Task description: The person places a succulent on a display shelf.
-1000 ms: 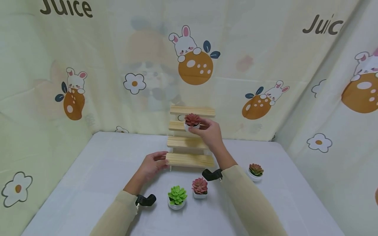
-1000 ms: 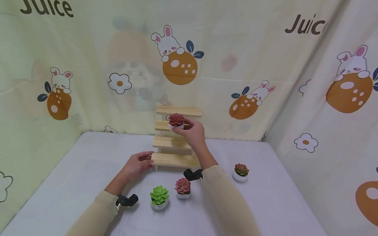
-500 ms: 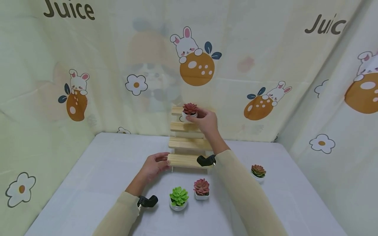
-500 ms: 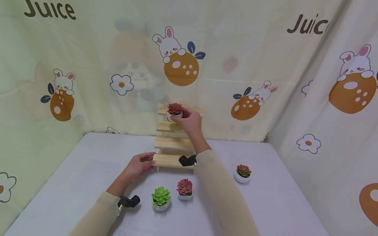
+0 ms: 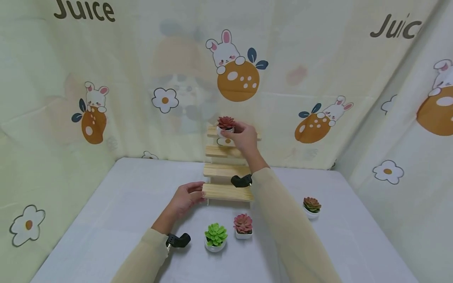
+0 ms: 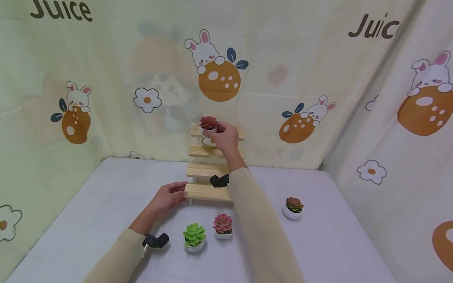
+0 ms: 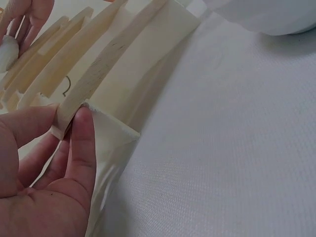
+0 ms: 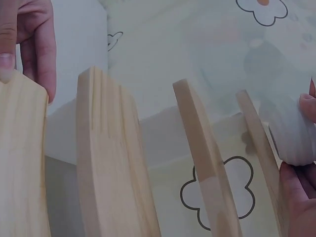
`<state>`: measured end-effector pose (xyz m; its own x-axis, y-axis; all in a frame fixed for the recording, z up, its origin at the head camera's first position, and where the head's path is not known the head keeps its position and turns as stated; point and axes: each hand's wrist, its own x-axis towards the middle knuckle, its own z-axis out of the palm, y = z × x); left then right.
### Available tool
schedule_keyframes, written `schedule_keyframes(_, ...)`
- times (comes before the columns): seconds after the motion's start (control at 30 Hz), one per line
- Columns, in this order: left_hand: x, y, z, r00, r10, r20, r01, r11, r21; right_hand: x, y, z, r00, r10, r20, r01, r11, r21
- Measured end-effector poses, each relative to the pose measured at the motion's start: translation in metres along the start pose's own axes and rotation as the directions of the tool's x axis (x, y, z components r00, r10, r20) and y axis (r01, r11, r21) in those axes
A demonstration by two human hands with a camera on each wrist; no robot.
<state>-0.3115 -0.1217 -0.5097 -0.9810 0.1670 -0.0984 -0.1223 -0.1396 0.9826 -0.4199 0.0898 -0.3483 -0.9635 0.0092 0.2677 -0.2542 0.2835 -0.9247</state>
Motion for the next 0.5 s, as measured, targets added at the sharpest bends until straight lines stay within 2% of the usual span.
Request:
schedule_keyframes(0.27, 0.001, -0.001, 0.000, 1.000, 0.005, -0.001, -0.005, 1.000, -0.010, 0.007, -0.005, 0.003, 0.999, 0.021, -0.029, -0.023, 0.996, -0.082)
schedule_keyframes(0.5, 0.002, -0.001, 0.002, 1.000, -0.002, -0.014, 0.002, 1.000, -0.006, 0.014, -0.003, 0.006, 0.999, 0.014, -0.032, -0.017, 0.994, -0.109)
